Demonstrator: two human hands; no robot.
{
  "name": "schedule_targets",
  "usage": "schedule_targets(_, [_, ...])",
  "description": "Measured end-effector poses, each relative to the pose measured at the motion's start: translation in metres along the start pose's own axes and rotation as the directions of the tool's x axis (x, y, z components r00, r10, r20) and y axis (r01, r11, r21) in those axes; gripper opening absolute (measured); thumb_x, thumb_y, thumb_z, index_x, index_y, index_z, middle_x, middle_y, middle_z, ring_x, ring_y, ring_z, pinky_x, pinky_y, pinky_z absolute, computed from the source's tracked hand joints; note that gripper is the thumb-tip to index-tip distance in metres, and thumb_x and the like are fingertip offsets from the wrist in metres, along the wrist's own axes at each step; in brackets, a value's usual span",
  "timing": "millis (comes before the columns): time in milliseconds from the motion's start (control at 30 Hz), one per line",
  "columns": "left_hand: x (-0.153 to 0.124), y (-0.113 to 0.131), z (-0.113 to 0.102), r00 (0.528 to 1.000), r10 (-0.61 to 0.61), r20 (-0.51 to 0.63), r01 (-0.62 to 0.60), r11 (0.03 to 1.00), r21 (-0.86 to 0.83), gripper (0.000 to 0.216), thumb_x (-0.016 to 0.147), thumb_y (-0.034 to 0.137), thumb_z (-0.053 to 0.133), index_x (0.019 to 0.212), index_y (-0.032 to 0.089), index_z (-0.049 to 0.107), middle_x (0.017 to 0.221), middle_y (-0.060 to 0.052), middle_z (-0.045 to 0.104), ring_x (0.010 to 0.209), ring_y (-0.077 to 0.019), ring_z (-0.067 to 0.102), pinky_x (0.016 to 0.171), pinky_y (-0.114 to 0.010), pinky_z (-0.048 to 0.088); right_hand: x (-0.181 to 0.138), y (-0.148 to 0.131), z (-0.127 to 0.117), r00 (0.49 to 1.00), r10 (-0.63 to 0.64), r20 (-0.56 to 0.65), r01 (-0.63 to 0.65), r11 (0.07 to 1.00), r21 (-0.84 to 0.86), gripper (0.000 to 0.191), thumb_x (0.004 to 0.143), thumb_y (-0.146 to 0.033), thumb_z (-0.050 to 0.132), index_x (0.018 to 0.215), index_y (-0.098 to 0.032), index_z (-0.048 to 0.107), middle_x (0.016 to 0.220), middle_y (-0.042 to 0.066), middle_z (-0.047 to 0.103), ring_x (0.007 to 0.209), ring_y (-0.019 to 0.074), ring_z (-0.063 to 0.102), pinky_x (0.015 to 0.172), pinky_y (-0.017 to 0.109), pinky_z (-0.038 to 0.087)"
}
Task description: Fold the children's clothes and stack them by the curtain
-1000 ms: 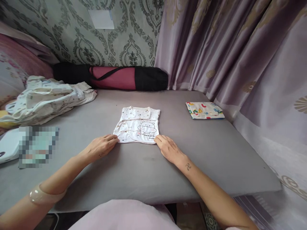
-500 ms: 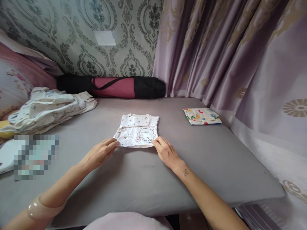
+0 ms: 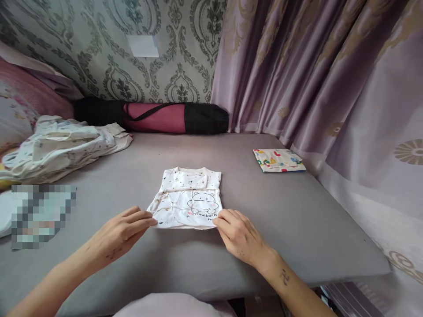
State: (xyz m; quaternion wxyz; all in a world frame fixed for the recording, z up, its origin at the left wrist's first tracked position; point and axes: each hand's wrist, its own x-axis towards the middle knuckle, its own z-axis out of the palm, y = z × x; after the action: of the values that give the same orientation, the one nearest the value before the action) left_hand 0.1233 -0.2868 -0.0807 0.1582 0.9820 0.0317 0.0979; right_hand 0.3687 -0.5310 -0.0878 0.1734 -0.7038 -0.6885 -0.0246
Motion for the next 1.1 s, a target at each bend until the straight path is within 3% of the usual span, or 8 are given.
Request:
schedule_targets(67, [0.004, -0.005, 0.000, 0.998, -0.037, -0.058, 0.033, 0.998, -0.061, 0.028, 0.096, 0.021, 0.040, 0.098, 0.027, 0.067, 0.101, -0.004, 0.066, 0.086, -0.0173, 0.055, 0.075, -0.029, 0.046, 0.003, 0.001, -0.002, 0.999, 0.034, -0.026, -0.033, 0.998, 0.056, 0.020, 0.091, -0.010, 0.050, 0.094, -0.022, 0.065, 0.090, 0.004, 0.063, 0.082, 0.0169, 0.056, 0.078, 0.032, 0.044])
schedule_targets(167, [0.017, -0.020, 0.001, 0.973, -0.205, -0.105, 0.168, 0.944, -0.283, 0.020, 0.091, 0.032, 0.050, 0.090, 0.024, 0.068, 0.104, -0.005, 0.066, 0.091, -0.0187, 0.057, 0.074, -0.028, 0.047, 0.017, 0.011, 0.000, 0.986, 0.124, -0.108, -0.104, 0.979, 0.174, 0.016, 0.087, -0.011, 0.056, 0.090, -0.023, 0.067, 0.090, 0.003, 0.064, 0.084, 0.0169, 0.057, 0.080, 0.033, 0.044])
schedule_targets(300, [0.043, -0.038, 0.003, 0.891, -0.453, -0.004, 0.352, 0.697, -0.624, 0.029, 0.083, 0.044, 0.057, 0.091, 0.018, 0.067, 0.086, -0.004, 0.068, 0.081, -0.0187, 0.062, 0.070, -0.027, 0.049, 0.046, 0.033, 0.010, 0.948, 0.270, -0.169, -0.177, 0.889, 0.423, 0.011, 0.086, -0.021, 0.057, 0.089, -0.021, 0.068, 0.102, 0.005, 0.066, 0.094, 0.0174, 0.062, 0.085, 0.030, 0.046])
schedule_targets(400, [0.066, -0.050, 0.007, 0.830, -0.558, -0.009, 0.365, 0.555, -0.748, 0.034, 0.077, 0.046, 0.061, 0.091, 0.015, 0.067, 0.075, -0.002, 0.066, 0.070, -0.0169, 0.060, 0.065, -0.027, 0.047, 0.066, 0.050, 0.019, 0.900, 0.412, -0.138, -0.298, 0.816, 0.495, 0.017, 0.086, -0.028, 0.056, 0.094, -0.021, 0.068, 0.097, 0.004, 0.069, 0.088, 0.0174, 0.064, 0.079, 0.027, 0.048])
schedule_targets(567, [0.105, -0.073, 0.016, 0.793, -0.597, -0.122, 0.278, 0.533, -0.799, 0.036, 0.070, 0.045, 0.064, 0.088, 0.014, 0.066, 0.073, -0.002, 0.064, 0.068, -0.0163, 0.058, 0.060, -0.025, 0.044, 0.096, 0.079, 0.034, 0.836, 0.540, -0.099, -0.430, 0.756, 0.494, 0.026, 0.084, -0.036, 0.054, 0.097, -0.018, 0.068, 0.083, 0.003, 0.071, 0.074, 0.0167, 0.062, 0.070, 0.026, 0.047])
schedule_targets(833, [0.151, -0.114, 0.037, 0.773, -0.622, -0.123, 0.283, 0.511, -0.811, 0.037, 0.064, 0.043, 0.061, 0.086, 0.014, 0.065, 0.067, 0.000, 0.062, 0.063, -0.0151, 0.056, 0.058, -0.024, 0.041, 0.135, 0.111, 0.054, 0.774, 0.624, -0.105, -0.556, 0.750, 0.357, 0.024, 0.085, -0.032, 0.053, 0.095, -0.018, 0.069, 0.083, 0.002, 0.070, 0.077, 0.0155, 0.061, 0.071, 0.023, 0.043])
schedule_targets(1000, [0.160, -0.129, 0.055, 0.623, -0.773, -0.125, 0.454, 0.487, -0.746, 0.046, 0.064, 0.051, 0.064, 0.089, 0.013, 0.065, 0.073, -0.004, 0.066, 0.065, -0.0176, 0.059, 0.059, -0.027, 0.043, 0.148, 0.113, 0.068, 0.653, 0.754, -0.069, -0.733, 0.652, 0.192, 0.028, 0.089, -0.034, 0.052, 0.097, -0.015, 0.070, 0.096, 0.010, 0.072, 0.087, 0.0198, 0.063, 0.072, 0.025, 0.042])
schedule_targets(1100, [0.156, -0.129, 0.058, 0.576, -0.805, -0.142, 0.522, 0.496, -0.694, 0.052, 0.069, 0.051, 0.065, 0.104, 0.013, 0.062, 0.088, -0.009, 0.070, 0.074, -0.0209, 0.064, 0.066, -0.030, 0.046, 0.149, 0.110, 0.068, 0.642, 0.765, -0.045, -0.751, 0.640, 0.161, 0.032, 0.094, -0.032, 0.043, 0.100, -0.016, 0.070, 0.100, 0.012, 0.072, 0.092, 0.0214, 0.065, 0.073, 0.025, 0.042])
